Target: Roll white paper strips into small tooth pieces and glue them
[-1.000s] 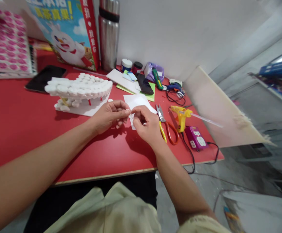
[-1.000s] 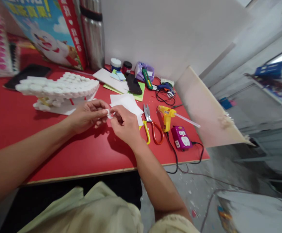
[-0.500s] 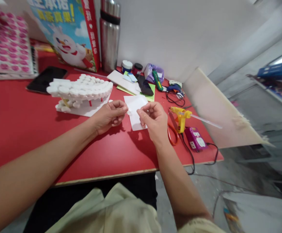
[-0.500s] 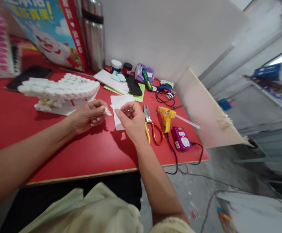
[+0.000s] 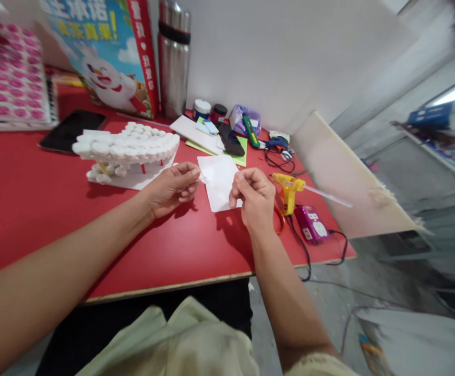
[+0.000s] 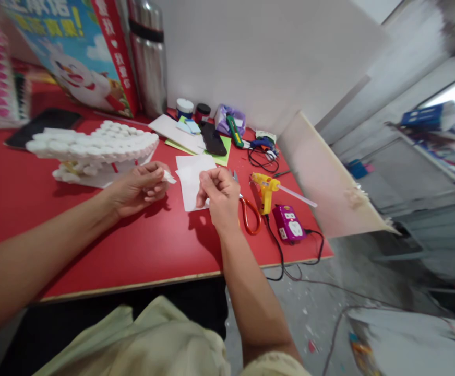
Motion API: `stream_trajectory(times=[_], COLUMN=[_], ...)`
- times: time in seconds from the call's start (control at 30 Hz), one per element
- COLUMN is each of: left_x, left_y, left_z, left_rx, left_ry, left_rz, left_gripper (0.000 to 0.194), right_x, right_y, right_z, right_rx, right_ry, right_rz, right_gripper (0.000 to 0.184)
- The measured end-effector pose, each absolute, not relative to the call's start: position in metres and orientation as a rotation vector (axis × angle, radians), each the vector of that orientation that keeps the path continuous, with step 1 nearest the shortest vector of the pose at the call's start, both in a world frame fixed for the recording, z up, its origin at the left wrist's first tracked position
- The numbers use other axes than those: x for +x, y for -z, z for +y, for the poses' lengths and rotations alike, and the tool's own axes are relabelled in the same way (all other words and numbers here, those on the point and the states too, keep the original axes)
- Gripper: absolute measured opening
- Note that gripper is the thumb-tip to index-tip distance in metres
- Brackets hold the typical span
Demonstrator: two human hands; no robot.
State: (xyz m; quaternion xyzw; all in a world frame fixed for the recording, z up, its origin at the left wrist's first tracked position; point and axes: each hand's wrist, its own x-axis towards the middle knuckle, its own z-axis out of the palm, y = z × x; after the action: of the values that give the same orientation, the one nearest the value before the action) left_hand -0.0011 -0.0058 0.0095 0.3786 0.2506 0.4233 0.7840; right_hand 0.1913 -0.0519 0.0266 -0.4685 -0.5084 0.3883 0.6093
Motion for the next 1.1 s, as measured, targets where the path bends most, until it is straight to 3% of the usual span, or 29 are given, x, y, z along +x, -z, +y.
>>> stream_trajectory(times=[0.17, 0.3, 0.37, 0.43, 0.67, 0.97, 1.1], left_x=[0.000, 0.000, 0.000, 0.000, 0.003, 0.003, 0.004], left_y=[-0.010, -0.012, -0.012, -0.011, -0.009, -0.008, -0.007], left_z=[-0.006, -0.008, -0.008, -0.008, -0.011, -0.010, -0.009], left_rx=[0.796, 0.735, 0.710, 0.702, 0.818, 0.882, 0.847], left_ry=[-0.894, -0.903, -0.915, -0.918, -0.949, -0.957, -1.008], left_rz=[0.511, 0.486, 0.480, 0.485, 0.511, 0.499, 0.503], left_gripper=[0.046, 0.046, 0.045, 0.042, 0.036, 0.034, 0.031], right_x=[0.208, 0.241, 0.255, 0.264, 0.257, 0.259, 0.262], right_y=[-0.024, -0.026, -0.027, -0.029, -0.039, -0.047, -0.044], right_z=[-0.076, -0.102, -0.112, -0.119, -0.107, -0.090, -0.091], right_rx=[-1.361, -1.775, -1.983, -2.164, -2.514, -2.658, -2.676], right_ry=[-0.635, -0.146, 0.021, 0.090, 0.032, -0.169, -0.167], right_rz=[-1.316, -1.669, -1.782, -1.861, -2.032, -2.000, -1.928], right_gripper=[0.054, 0.023, 0.045, 0.055, 0.060, 0.039, 0.040])
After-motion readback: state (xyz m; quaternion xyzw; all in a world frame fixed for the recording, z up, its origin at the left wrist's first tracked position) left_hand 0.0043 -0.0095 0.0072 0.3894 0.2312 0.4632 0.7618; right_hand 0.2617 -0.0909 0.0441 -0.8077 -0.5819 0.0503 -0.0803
